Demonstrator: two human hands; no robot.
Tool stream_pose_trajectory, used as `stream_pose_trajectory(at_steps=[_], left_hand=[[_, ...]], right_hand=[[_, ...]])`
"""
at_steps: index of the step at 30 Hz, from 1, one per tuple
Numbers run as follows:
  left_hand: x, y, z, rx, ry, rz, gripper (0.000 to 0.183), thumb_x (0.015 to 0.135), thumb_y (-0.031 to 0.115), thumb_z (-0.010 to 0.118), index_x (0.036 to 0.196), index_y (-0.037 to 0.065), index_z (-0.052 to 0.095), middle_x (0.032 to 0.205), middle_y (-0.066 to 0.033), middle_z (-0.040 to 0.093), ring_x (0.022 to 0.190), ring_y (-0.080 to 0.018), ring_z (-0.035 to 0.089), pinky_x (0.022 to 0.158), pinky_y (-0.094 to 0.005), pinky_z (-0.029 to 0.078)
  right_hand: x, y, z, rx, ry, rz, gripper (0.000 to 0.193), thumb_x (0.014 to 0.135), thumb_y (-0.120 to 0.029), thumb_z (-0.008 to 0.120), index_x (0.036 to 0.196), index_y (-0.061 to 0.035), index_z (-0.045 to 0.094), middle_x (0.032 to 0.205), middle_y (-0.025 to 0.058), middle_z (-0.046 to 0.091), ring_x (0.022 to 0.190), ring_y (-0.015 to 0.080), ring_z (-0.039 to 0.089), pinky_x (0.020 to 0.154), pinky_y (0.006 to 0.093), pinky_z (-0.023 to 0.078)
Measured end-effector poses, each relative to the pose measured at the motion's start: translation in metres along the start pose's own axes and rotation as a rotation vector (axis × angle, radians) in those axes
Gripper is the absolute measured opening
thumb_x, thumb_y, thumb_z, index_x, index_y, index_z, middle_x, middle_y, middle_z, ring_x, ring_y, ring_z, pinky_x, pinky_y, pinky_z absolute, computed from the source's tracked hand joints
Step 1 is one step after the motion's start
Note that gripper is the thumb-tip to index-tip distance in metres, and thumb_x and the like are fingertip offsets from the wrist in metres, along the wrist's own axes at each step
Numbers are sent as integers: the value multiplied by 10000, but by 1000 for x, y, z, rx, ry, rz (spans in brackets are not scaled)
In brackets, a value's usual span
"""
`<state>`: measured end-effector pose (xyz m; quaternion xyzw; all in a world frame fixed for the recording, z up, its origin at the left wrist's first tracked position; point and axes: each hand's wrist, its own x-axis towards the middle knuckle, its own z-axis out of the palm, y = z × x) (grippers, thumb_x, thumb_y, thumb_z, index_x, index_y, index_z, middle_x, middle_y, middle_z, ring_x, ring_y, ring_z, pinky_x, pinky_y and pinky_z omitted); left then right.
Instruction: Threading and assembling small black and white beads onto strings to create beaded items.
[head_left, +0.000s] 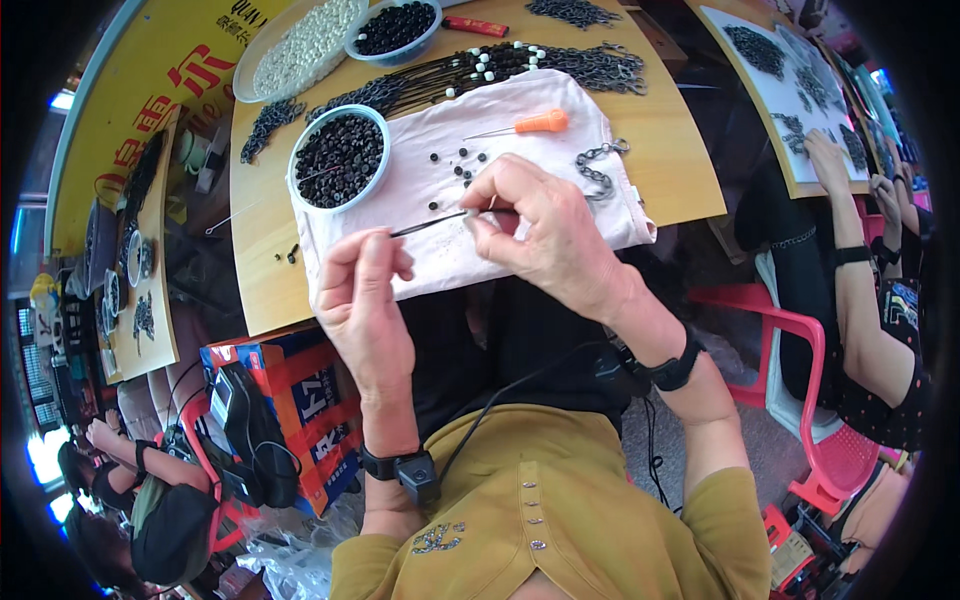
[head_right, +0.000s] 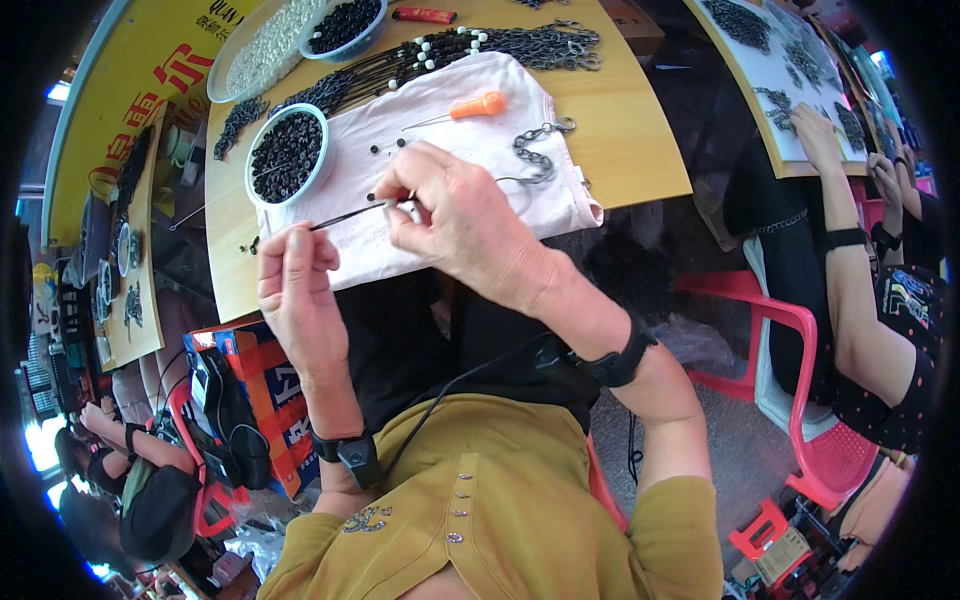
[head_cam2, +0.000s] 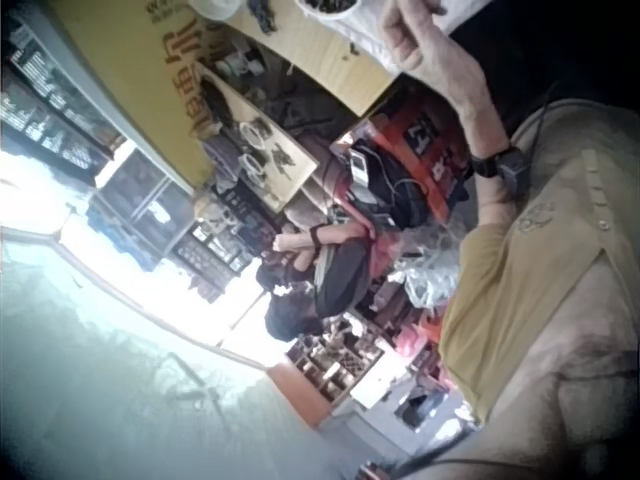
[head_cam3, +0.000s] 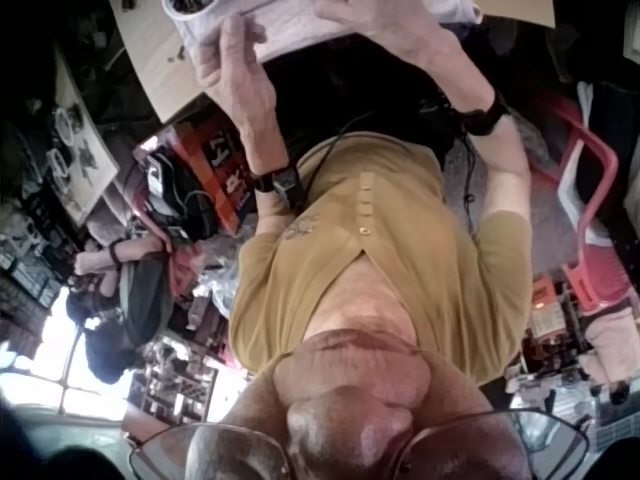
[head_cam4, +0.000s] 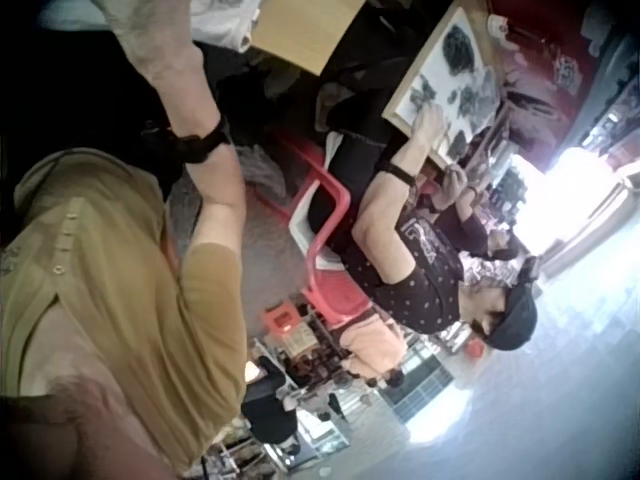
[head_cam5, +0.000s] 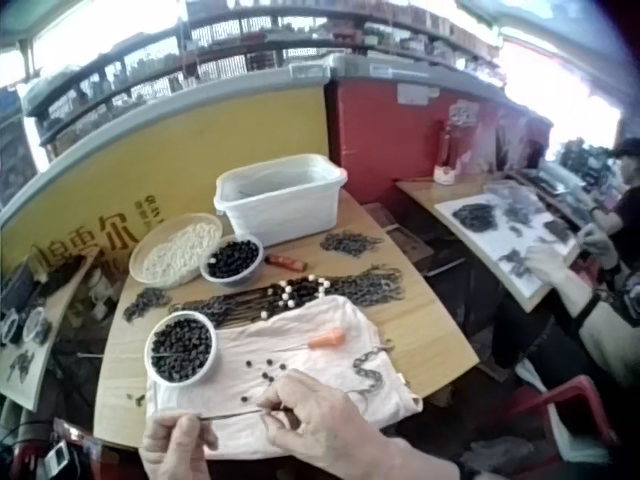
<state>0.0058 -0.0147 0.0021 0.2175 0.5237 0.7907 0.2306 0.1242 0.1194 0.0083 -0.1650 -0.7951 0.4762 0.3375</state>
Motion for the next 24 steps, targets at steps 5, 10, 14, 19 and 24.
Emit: stream_pose_trajectory(at_steps=[5, 10, 14, 19, 24], left_hand=[[8, 13, -23, -90, 30, 88, 100, 961, 106, 579, 996, 15, 598, 840, -47, 626, 697, -99, 550, 643, -237, 441], [6, 11, -49, -58, 145, 77, 120, 957, 142, 596, 983, 25, 598, 842, -44, 631, 691, -85, 549, 608, -215, 440], [2, 8, -56, -55, 163, 44, 112, 950, 132, 607, 973, 23, 599, 845, -49, 636, 680, -81, 554, 598, -206, 444], [0, 18, -53, 97, 155, 1, 97, 935, 111, 626, 926, 15, 612, 827, -58, 643, 660, -87, 574, 586, -202, 450], [3, 14, -50, 214, 138, 18, 91, 924, 92, 636, 907, 7, 607, 802, -48, 636, 660, -77, 576, 588, -205, 457]], right_hand=[[2, 16, -27, -150, 12, -31, 130, 776, -17, 647, 883, -25, 573, 792, 23, 550, 608, 98, 476, 561, 255, 423], [5, 17, -46, -318, -63, -26, 145, 770, -66, 650, 889, -38, 572, 809, 48, 591, 664, 179, 552, 621, 299, 459], [2, 12, -52, -330, -131, -11, 183, 785, -138, 684, 909, -52, 580, 831, 76, 619, 754, 234, 629, 685, 337, 497], [0, 4, -81, -382, -186, 29, 225, 812, -254, 721, 883, -66, 620, 742, 74, 609, 673, 241, 599, 632, 322, 478], [-2, 9, -116, -639, -121, -1, 313, 856, -336, 673, 759, -41, 638, 660, 93, 571, 596, 281, 545, 542, 341, 423]])
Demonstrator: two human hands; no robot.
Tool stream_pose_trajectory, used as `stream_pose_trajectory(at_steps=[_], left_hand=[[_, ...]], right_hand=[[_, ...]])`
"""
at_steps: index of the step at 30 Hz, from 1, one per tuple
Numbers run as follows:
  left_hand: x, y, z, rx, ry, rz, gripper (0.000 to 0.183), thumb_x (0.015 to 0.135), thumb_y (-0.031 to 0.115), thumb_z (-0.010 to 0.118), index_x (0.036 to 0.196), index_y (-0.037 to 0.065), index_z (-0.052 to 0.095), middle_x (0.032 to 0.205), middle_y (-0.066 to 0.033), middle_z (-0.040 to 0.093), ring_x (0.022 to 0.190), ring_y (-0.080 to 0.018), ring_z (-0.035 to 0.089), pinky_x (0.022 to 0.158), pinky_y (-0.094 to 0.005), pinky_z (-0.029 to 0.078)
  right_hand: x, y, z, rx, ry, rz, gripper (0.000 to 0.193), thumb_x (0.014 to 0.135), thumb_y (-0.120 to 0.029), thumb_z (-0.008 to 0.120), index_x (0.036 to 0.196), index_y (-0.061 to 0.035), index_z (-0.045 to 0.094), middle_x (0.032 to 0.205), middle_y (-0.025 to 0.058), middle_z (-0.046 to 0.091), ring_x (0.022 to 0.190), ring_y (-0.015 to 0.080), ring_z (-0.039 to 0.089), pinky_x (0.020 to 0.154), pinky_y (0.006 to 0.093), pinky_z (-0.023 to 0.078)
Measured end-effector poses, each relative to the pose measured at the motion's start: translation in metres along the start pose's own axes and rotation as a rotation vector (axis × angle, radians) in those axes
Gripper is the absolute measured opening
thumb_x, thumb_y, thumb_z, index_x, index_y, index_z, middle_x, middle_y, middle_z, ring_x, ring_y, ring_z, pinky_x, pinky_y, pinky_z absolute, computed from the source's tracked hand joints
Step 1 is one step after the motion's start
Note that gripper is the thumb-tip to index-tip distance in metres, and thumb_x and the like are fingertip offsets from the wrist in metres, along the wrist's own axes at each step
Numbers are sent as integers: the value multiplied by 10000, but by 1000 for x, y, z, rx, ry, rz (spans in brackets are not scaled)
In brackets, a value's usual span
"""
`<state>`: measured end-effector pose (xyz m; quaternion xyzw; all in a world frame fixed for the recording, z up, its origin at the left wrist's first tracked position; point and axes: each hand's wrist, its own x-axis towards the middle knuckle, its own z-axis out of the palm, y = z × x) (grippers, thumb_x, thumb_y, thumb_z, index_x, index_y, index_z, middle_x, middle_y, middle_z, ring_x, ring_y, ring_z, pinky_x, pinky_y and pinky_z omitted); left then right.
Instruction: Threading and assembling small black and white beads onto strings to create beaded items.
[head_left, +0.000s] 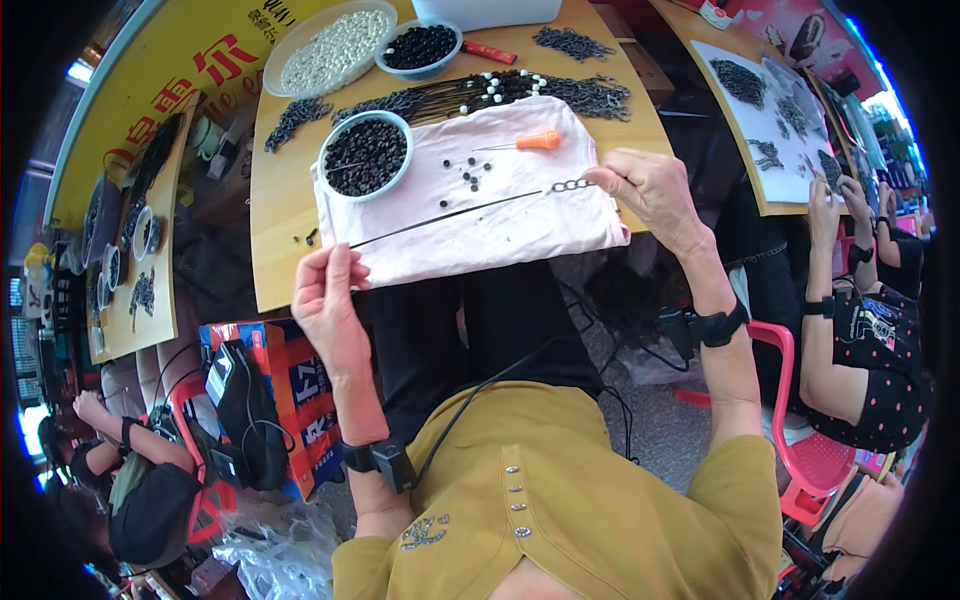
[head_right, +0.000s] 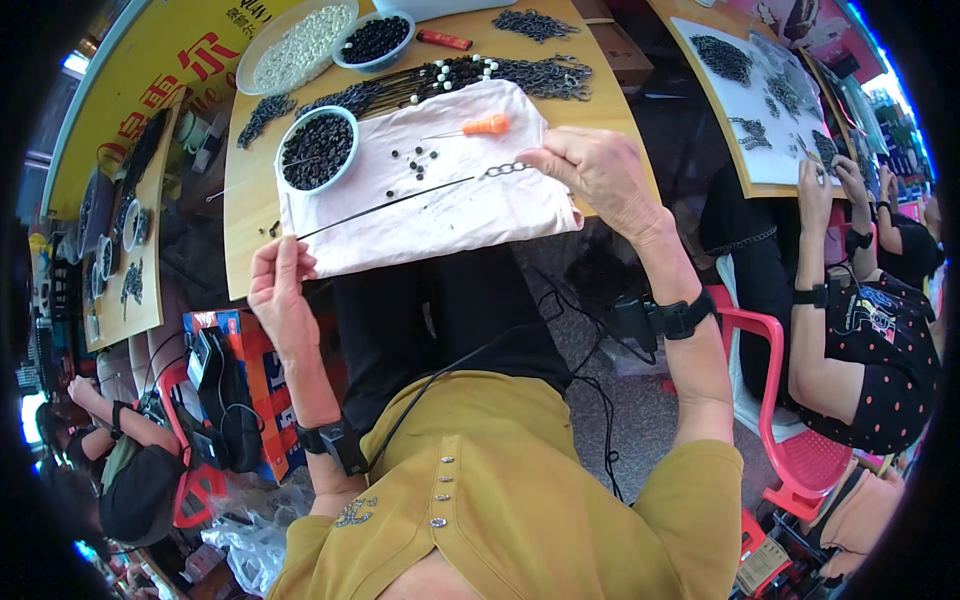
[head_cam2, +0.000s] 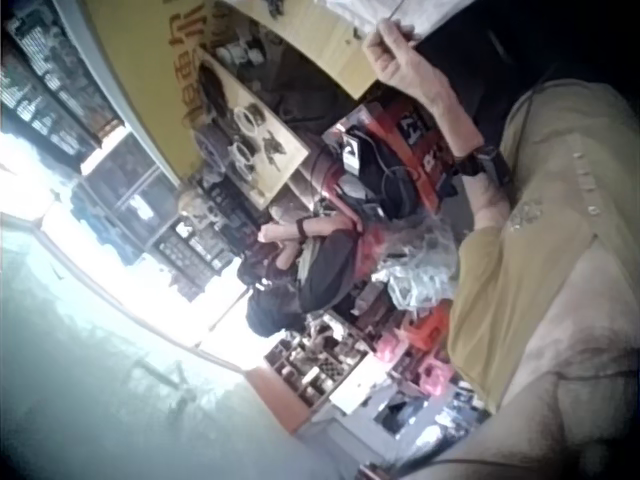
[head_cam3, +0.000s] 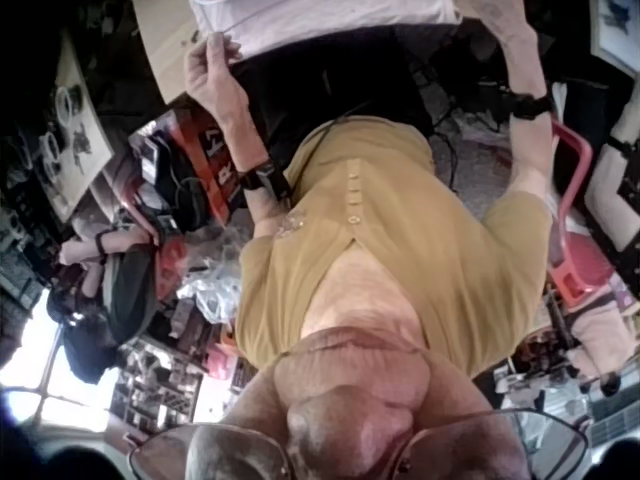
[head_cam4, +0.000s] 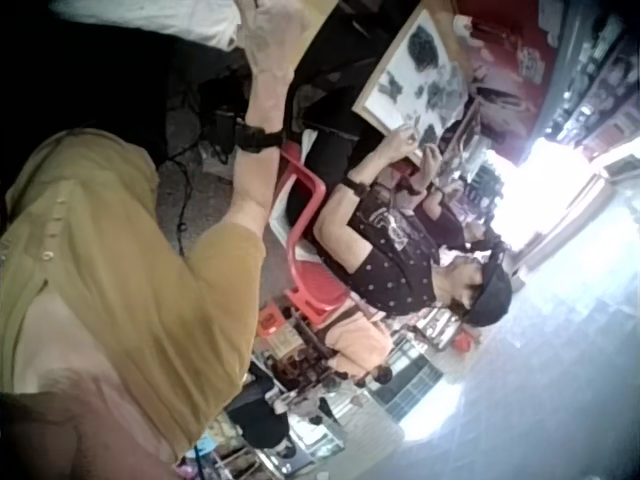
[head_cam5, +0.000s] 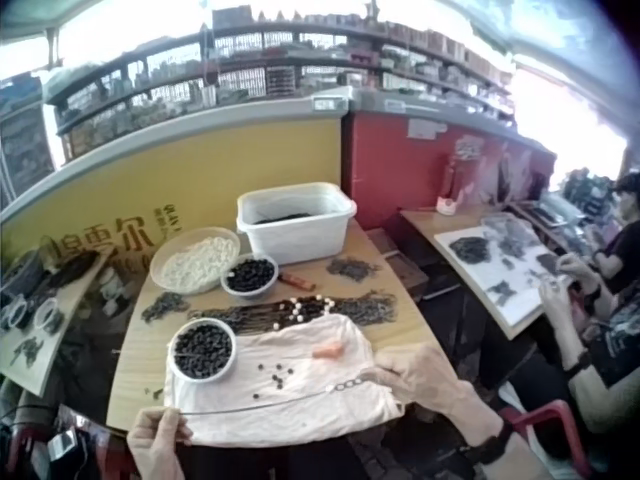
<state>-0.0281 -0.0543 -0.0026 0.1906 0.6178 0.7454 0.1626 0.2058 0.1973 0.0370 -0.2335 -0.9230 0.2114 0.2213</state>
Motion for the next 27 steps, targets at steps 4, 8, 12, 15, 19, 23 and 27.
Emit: stream_pose_trajectory(at_steps=[4, 8, 12, 15, 19, 23, 27], left_hand=[[6, -13, 0, 93, -38, -4, 99, 915, 95, 651, 910, -1, 626, 789, -23, 625, 653, -60, 557, 584, -196, 442], [19, -12, 6, 464, -118, 150, 98, 869, 91, 698, 886, -2, 670, 792, 2, 610, 622, -45, 503, 569, -196, 404], [26, -6, 15, 559, -214, 208, 77, 843, 67, 705, 873, 0, 682, 796, -4, 602, 603, -45, 481, 558, -202, 397], [29, -9, 13, 556, -255, 188, 73, 836, 60, 703, 873, 0, 682, 781, -17, 602, 594, -57, 492, 553, -213, 405], [30, -15, 9, 554, -318, 119, 67, 848, 44, 696, 871, -13, 670, 824, -2, 605, 670, -42, 527, 613, -188, 426], [24, -17, 14, 510, -269, 166, 71, 823, 38, 705, 868, -3, 668, 796, -46, 595, 567, -92, 503, 520, -237, 405], [21, -19, 21, 522, -227, 204, 67, 815, 19, 700, 859, 7, 651, 820, -50, 586, 568, -101, 521, 512, -246, 413]], right_hand=[[0, 11, 10, -147, 33, -28, 320, 858, -343, 669, 770, -37, 640, 660, 97, 573, 602, 285, 561, 548, 347, 430], [3, 24, 15, -170, -8, -16, 312, 852, -340, 671, 781, -38, 638, 707, 104, 584, 659, 285, 586, 587, 358, 447], [9, 22, 8, -240, -48, 26, 277, 841, -309, 684, 783, -46, 625, 767, 75, 573, 766, 244, 582, 645, 350, 461], [19, 13, 2, -301, -17, -57, 234, 827, -267, 700, 810, -44, 632, 831, 50, 587, 846, 228, 578, 716, 355, 470], [50, -37, 15, -151, 91, -122, 173, 842, -197, 688, 892, -36, 650, 888, 55, 618, 845, 238, 613, 739, 338, 487], [90, -94, 51, 225, -11, -44, 135, 854, -153, 667, 919, -36, 650, 902, 63, 626, 731, 205, 632, 670, 313, 504], [126, -129, 98, 174, -88, -172, 217, 840, -226, 668, 976, -58, 647, 891, 94, 611, 806, 254, 642, 704, 362, 518]])
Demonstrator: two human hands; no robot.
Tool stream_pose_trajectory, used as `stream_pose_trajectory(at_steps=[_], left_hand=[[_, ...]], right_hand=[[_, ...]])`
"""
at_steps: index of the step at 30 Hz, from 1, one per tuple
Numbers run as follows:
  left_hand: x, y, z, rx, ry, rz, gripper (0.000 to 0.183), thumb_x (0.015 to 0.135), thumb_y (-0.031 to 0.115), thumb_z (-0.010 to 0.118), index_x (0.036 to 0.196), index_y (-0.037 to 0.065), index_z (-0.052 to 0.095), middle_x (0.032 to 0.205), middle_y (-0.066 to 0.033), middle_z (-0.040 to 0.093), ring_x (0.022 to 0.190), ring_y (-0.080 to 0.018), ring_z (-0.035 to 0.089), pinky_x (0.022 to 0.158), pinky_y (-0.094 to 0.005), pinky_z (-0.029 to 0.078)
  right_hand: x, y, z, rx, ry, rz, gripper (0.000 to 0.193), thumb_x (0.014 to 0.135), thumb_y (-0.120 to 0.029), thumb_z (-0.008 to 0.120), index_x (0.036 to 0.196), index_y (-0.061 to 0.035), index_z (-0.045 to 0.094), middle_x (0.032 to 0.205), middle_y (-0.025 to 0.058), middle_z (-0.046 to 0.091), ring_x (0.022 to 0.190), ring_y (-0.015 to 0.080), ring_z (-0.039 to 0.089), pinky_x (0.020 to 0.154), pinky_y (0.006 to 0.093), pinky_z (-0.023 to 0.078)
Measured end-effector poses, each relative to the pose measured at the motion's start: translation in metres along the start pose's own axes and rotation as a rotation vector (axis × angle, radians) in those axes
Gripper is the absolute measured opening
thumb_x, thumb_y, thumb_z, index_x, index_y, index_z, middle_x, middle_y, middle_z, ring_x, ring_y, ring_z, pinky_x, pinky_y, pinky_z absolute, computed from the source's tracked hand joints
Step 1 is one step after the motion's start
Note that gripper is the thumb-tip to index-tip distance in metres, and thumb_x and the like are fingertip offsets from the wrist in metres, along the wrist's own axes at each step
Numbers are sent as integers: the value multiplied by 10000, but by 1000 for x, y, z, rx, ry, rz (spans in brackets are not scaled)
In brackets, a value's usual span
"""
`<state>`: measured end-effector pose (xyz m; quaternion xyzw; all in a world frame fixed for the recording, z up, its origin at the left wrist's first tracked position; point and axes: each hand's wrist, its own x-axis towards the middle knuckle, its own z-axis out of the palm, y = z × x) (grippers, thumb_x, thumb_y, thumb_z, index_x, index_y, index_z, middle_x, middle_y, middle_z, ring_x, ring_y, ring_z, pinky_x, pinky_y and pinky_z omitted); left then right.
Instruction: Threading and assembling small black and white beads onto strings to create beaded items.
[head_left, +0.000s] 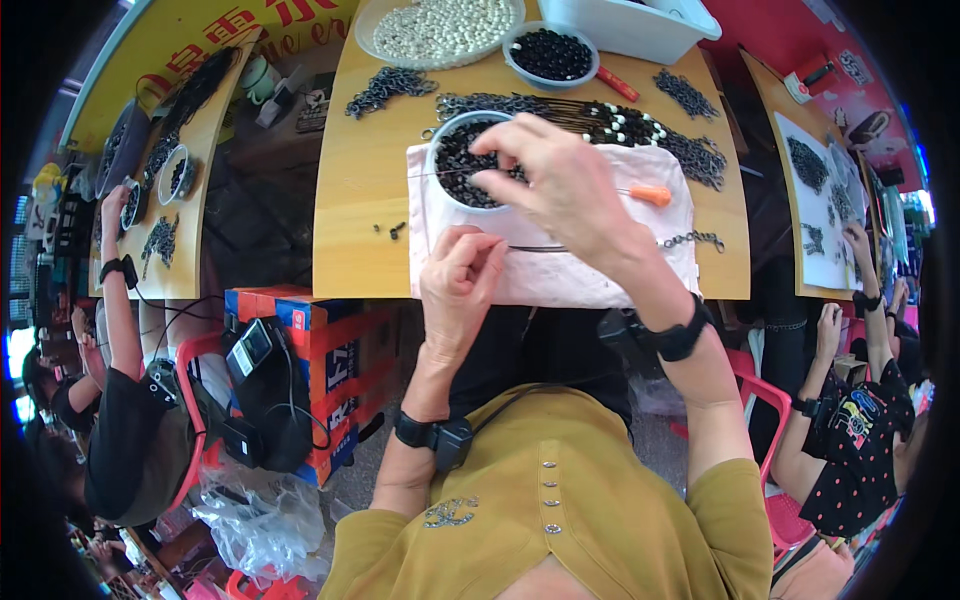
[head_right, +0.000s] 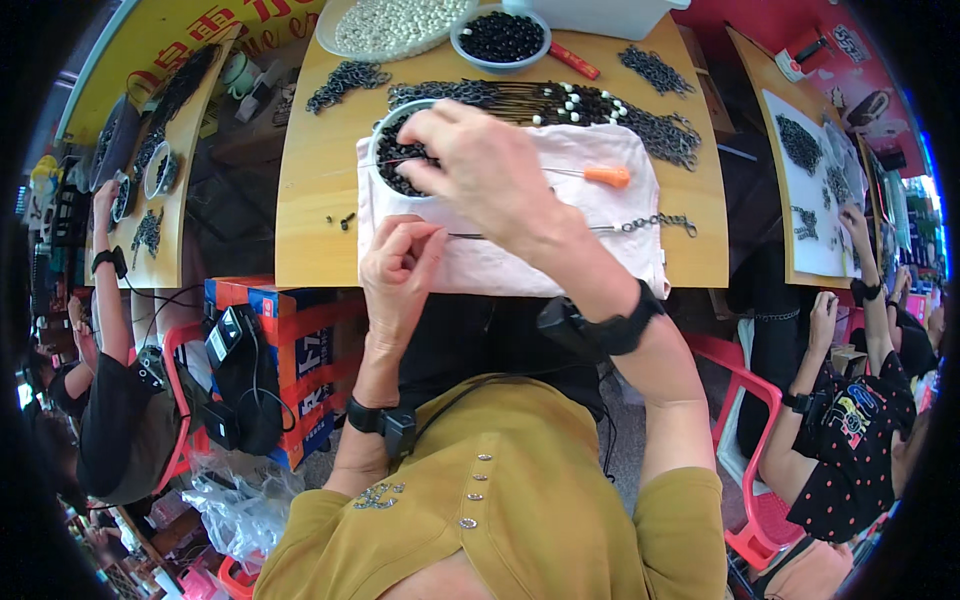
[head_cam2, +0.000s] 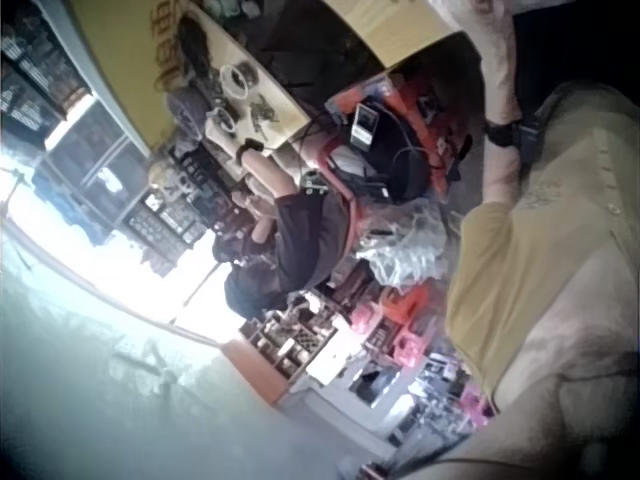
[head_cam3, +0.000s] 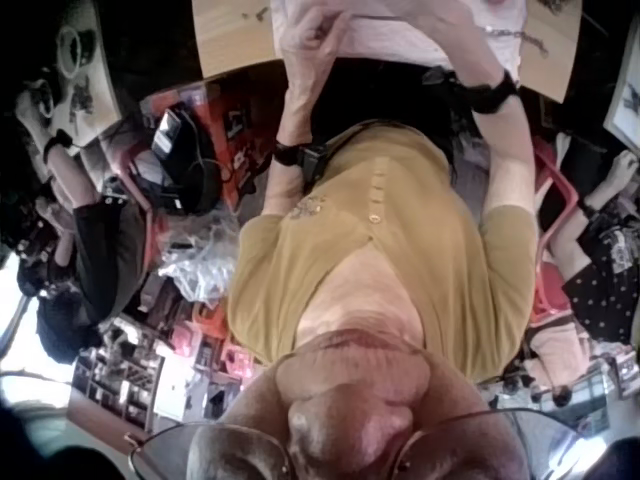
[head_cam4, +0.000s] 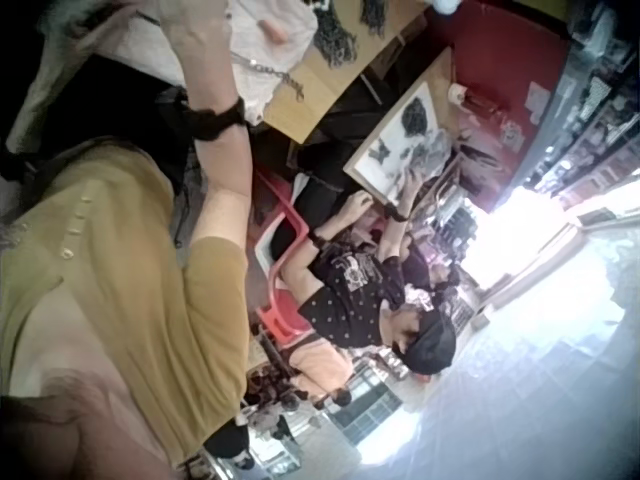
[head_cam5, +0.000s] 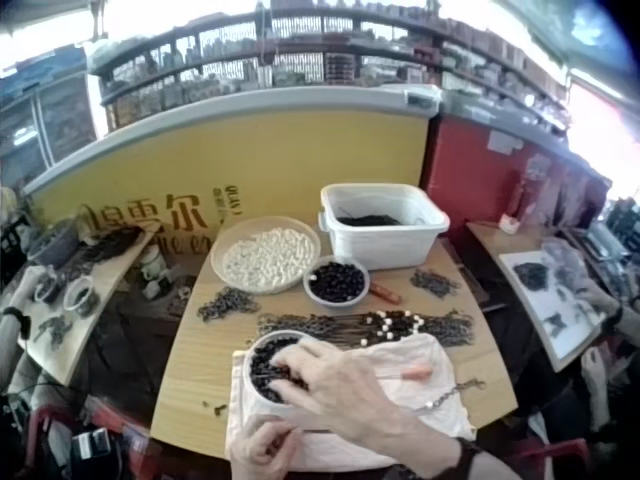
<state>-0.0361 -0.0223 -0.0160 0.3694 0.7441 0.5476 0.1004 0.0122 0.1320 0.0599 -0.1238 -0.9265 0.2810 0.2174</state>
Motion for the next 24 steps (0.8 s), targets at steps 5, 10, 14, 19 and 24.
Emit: stream_pose_trajectory(at_steps=[5, 10, 14, 19, 24], left_hand=[[-1, -8, 3, 63, 47, 92, 113, 769, -7, 700, 848, 38, 634, 820, -75, 592, 574, -188, 576, 521, -299, 461], [-2, -12, 6, 43, 71, 103, 116, 771, 6, 699, 849, 45, 623, 819, -71, 595, 583, -202, 582, 523, -313, 465], [-2, -12, 7, 74, 84, 111, 106, 776, 24, 697, 840, 48, 616, 821, -75, 590, 592, -219, 583, 531, -323, 468], [-2, -13, 11, 65, 56, 120, 98, 783, 27, 693, 840, 46, 616, 819, -75, 586, 600, -221, 583, 542, -330, 468], [1, -6, 2, 68, 26, 67, 73, 811, 10, 690, 850, 11, 628, 837, -66, 593, 580, -128, 572, 531, -250, 456]], right_hand=[[20, 4, 39, -29, 29, -75, 171, 833, -185, 654, 955, -64, 640, 819, 69, 577, 731, 241, 610, 640, 363, 482], [11, 7, 6, 101, 59, 131, 122, 833, -150, 659, 876, -37, 645, 824, 89, 614, 767, 260, 622, 681, 354, 488], [3, 18, 2, 55, 21, 189, 101, 811, -125, 687, 838, -33, 655, 803, 80, 600, 729, 233, 617, 662, 332, 479], [-4, 25, 6, -22, 55, 127, 90, 790, -131, 700, 811, -50, 666, 805, 60, 574, 763, 224, 607, 661, 338, 486], [-2, 27, 13, -125, 40, 62, 64, 779, -132, 698, 797, -74, 679, 818, 47, 566, 820, 224, 603, 698, 354, 499]])
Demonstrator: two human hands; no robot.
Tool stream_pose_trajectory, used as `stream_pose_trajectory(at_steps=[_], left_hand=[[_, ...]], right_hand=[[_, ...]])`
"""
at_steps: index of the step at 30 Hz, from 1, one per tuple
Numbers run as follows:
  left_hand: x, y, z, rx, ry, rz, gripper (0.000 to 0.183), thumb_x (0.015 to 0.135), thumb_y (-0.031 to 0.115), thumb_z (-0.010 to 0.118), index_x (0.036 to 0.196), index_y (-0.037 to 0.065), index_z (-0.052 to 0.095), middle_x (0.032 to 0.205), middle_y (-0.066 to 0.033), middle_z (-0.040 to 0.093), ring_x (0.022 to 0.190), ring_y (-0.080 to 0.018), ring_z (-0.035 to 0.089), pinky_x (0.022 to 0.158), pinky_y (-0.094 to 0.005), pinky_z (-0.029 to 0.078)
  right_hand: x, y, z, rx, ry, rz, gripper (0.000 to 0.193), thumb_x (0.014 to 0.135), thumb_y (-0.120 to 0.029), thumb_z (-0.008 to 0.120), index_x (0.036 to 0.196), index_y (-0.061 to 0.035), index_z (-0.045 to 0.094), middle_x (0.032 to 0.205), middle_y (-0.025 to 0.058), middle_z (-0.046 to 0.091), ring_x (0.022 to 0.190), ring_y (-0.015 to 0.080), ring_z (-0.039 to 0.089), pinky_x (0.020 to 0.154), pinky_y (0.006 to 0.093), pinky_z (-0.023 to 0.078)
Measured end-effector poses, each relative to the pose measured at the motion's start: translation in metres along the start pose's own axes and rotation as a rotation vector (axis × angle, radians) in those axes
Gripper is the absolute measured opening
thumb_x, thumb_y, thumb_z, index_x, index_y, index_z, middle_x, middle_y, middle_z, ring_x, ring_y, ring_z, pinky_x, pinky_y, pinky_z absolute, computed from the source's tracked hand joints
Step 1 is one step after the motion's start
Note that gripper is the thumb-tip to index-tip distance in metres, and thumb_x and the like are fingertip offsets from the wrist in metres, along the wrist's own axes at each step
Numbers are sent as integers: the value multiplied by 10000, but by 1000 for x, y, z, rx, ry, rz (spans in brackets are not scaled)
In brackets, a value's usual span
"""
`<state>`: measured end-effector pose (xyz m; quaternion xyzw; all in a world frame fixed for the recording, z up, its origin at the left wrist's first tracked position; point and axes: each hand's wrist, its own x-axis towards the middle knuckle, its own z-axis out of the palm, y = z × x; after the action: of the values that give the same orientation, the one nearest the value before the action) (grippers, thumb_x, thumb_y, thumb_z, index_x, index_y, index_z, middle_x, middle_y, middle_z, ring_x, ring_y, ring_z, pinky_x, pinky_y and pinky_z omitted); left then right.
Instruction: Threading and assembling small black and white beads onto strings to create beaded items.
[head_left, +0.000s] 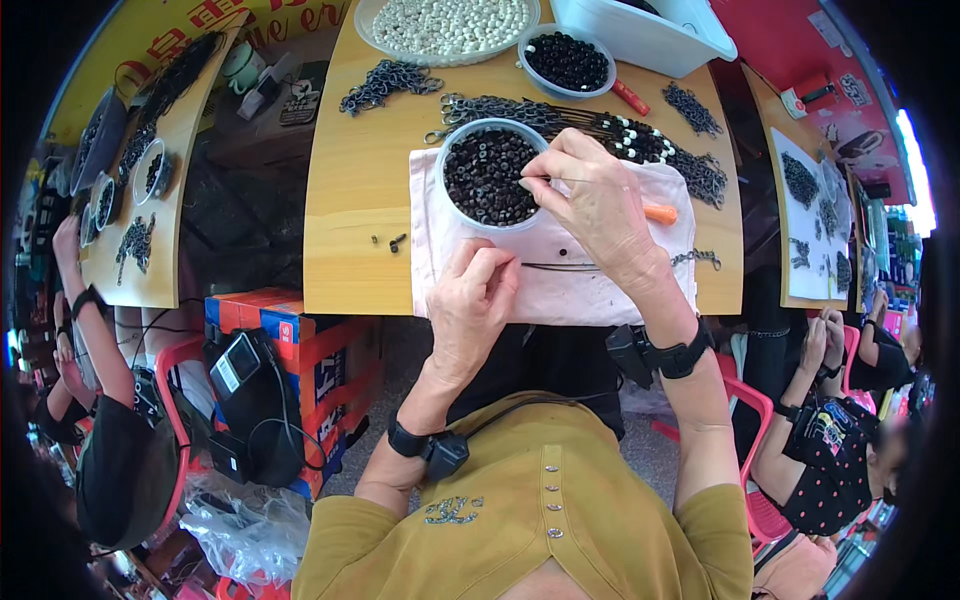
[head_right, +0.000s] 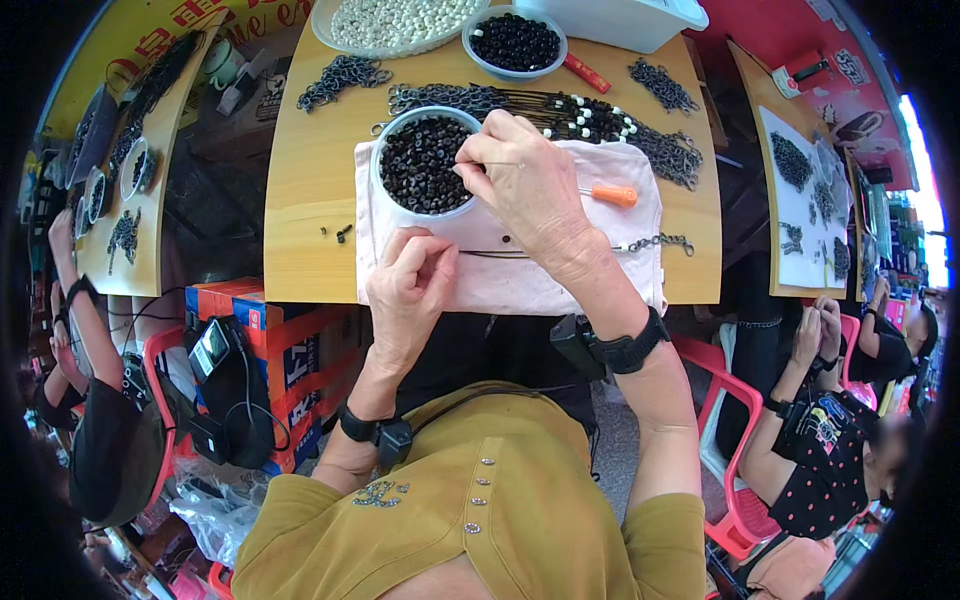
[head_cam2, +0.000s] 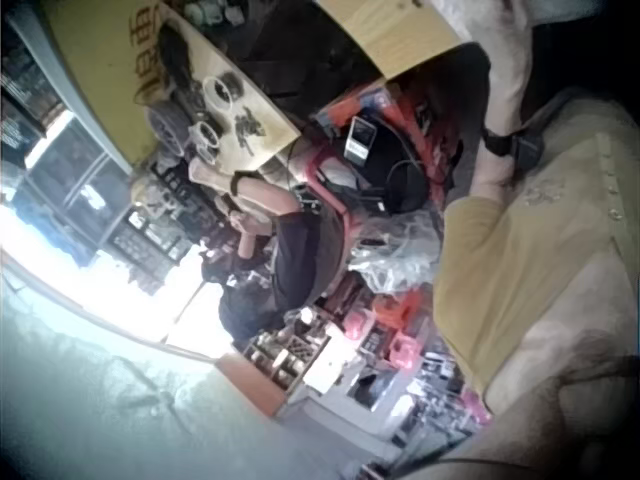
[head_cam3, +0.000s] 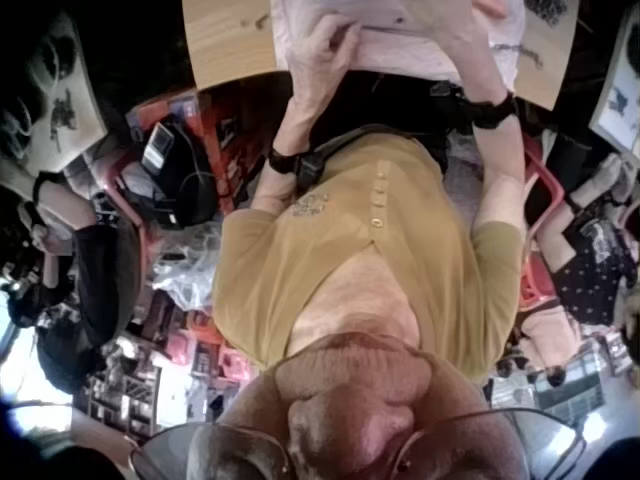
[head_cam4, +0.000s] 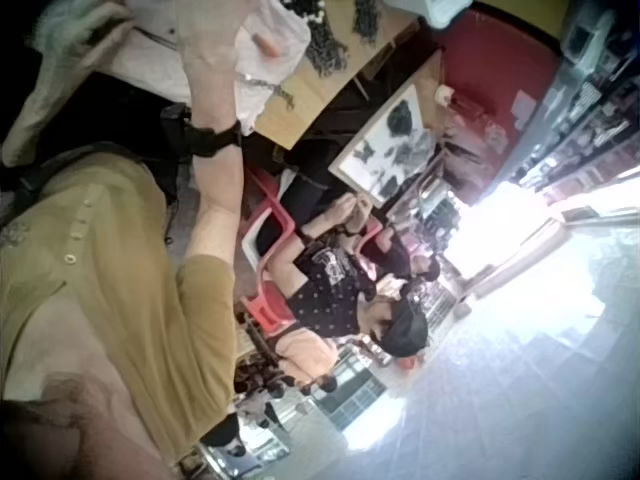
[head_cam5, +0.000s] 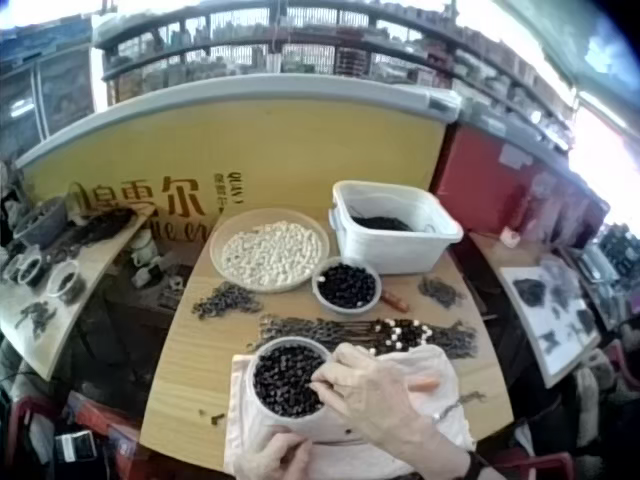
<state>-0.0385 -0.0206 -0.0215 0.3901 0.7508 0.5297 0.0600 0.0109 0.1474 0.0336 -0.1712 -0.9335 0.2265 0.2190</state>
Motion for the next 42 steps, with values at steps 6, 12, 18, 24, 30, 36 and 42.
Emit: stream_pose_trajectory(at_steps=[6, 12, 18, 24, 30, 36, 42], left_hand=[[8, 19, -5, -127, -98, -81, 80, 812, 14, 680, 868, 29, 626, 820, -82, 568, 570, -206, 559, 526, -309, 458], [5, 4, 4, -110, -75, -62, 103, 793, 2, 696, 862, 14, 621, 786, -69, 555, 529, -149, 510, 494, -280, 424], [7, 5, 3, -120, -68, -79, 96, 788, 5, 700, 847, 16, 625, 762, -60, 548, 528, -145, 501, 491, -284, 419], [7, 4, 3, -138, -73, -61, 98, 784, 0, 697, 842, 19, 621, 757, -61, 544, 530, -153, 503, 493, -291, 422], [6, 0, 3, -132, -86, -44, 96, 807, 19, 711, 870, 14, 639, 811, -54, 584, 532, -102, 505, 499, -247, 417], [6, 0, 3, -125, -74, -15, 97, 807, 18, 710, 867, 14, 634, 808, -55, 580, 527, -107, 500, 500, -253, 416], [6, 1, 4, -134, -79, -21, 91, 811, 15, 704, 864, 10, 631, 804, -53, 576, 527, -107, 497, 501, -253, 416]], right_hand=[[-4, -5, -20, 110, 47, -4, 57, 789, -89, 679, 805, -41, 654, 813, 49, 615, 769, 199, 588, 638, 317, 474], [-2, -17, -23, 434, 80, 217, 59, 818, -42, 681, 861, -6, 661, 780, 27, 606, 631, 105, 509, 569, 240, 425], [8, -18, -4, 409, 66, 157, 65, 824, -53, 691, 863, -8, 666, 762, 36, 607, 626, 106, 514, 562, 244, 424], [11, -15, 6, 404, 75, 122, 66, 817, -48, 693, 865, -10, 668, 766, 35, 612, 620, 115, 517, 564, 248, 429], [13, -15, 9, 377, 51, 176, 73, 803, -48, 703, 858, -16, 668, 773, 34, 624, 644, 131, 528, 594, 257, 443], [19, -7, 16, 180, 99, -109, 101, 723, -29, 719, 802, -43, 658, 825, 42, 654, 821, 211, 569, 718, 318, 486], [25, 2, 22, 177, 57, -293, 123, 702, -21, 693, 793, -41, 613, 851, 39, 662, 880, 229, 575, 787, 338, 477]])
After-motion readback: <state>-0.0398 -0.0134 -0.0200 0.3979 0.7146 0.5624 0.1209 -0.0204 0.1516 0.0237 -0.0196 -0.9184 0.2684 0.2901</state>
